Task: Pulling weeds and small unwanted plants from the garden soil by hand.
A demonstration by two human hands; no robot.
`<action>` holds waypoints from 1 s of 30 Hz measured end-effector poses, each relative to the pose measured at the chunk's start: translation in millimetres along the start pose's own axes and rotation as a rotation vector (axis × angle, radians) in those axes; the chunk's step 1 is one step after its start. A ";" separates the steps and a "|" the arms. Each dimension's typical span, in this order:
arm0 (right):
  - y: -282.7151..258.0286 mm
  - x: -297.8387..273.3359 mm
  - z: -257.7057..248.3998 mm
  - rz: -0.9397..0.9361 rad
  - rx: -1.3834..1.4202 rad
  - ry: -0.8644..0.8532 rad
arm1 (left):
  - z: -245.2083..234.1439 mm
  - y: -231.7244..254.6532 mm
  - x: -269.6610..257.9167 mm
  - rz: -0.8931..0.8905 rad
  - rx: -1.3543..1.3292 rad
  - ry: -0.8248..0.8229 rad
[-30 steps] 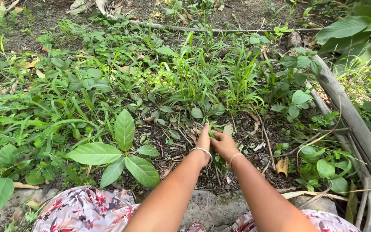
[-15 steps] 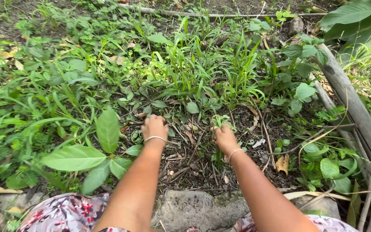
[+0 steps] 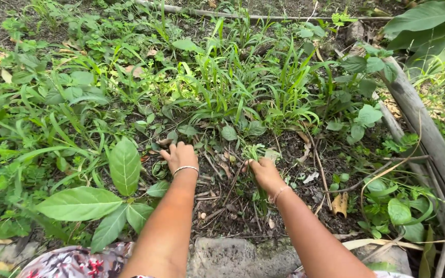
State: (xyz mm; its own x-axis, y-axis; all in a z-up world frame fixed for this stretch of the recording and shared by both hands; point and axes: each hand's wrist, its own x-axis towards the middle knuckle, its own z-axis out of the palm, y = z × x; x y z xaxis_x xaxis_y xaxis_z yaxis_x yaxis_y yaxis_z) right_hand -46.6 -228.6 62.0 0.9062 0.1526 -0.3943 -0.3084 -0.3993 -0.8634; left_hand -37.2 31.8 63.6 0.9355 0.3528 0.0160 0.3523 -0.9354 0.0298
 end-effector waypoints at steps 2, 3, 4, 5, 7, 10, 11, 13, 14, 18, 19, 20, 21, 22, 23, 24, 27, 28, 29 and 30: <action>-2.6 -0.1 1.8 -0.065 0.048 -0.011 | 2.3 -4.3 -4.0 0.002 -0.014 0.001; -5.5 0.5 2.5 -0.131 0.092 -0.019 | 2.0 -6.6 -4.9 0.004 -0.032 0.003; -6.4 0.3 4.0 -0.137 0.095 -0.019 | -2.2 -8.1 -7.1 0.003 -0.029 0.010; -7.1 -0.2 5.5 -0.093 0.095 -0.022 | -6.4 -9.4 -9.6 -0.016 -0.067 -0.016; 1.9 2.8 7.7 -0.051 0.096 -0.023 | -15.7 -7.5 -17.6 -0.034 -0.107 -0.039; 9.1 5.0 11.5 -0.128 0.280 -0.134 | -28.4 0.0 -26.6 -0.122 -0.236 -0.120; 0.3 -3.3 11.9 -0.037 0.133 -0.081 | -28.8 3.3 -27.8 -0.194 -0.333 -0.145; -11.9 -15.6 13.5 0.051 -0.012 -0.028 | -29.0 7.6 -31.3 -0.264 -0.429 -0.167; -15.0 -19.7 14.1 0.064 0.059 -0.027 | -28.4 9.3 -33.8 -0.318 -0.505 -0.159; -38.0 -39.1 13.0 0.077 0.084 -0.024 | -20.8 8.9 -38.8 -0.371 -0.591 -0.111; -38.7 -40.1 12.5 0.076 0.085 -0.023 | -19.1 10.0 -45.4 -0.370 -0.591 -0.111; -39.3 -41.2 12.6 0.071 0.047 -0.020 | -17.1 10.4 -52.2 -0.287 -0.530 -0.085; -40.1 -42.1 12.7 0.066 0.009 -0.016 | -15.3 10.8 -58.9 -0.205 -0.469 -0.059; -35.3 -36.4 14.2 0.064 0.010 -0.018 | 2.7 7.9 -67.6 -0.206 -0.467 -0.056; -30.3 -30.5 15.6 0.065 0.021 -0.010 | 20.8 5.2 -76.3 -0.081 -0.440 0.018; -24.1 -24.8 15.6 0.066 0.033 0.003 | 39.8 4.2 -84.9 0.049 -0.413 0.090; -4.3 -15.9 16.3 0.060 0.166 -0.053 | 7.5 16.7 -109.6 0.064 -0.516 0.160; -3.8 -16.4 16.4 0.060 0.166 -0.054 | 2.1 22.6 -109.7 0.063 -0.516 0.159; -4.2 -17.6 16.5 0.022 0.162 -0.080 | -4.4 28.2 -110.1 0.000 -0.563 0.148; -8.1 -16.1 16.3 -0.024 0.159 -0.104 | -13.0 33.7 -106.4 -0.062 -0.610 0.143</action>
State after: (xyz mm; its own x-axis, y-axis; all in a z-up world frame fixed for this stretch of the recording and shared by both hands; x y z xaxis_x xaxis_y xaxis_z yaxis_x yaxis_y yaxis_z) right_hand -63.4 -213.2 70.3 0.8815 0.2567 -0.3964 -0.3363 -0.2481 -0.9085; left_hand -125.2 -37.0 75.9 0.8864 0.4449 0.1279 0.2885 -0.7471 0.5988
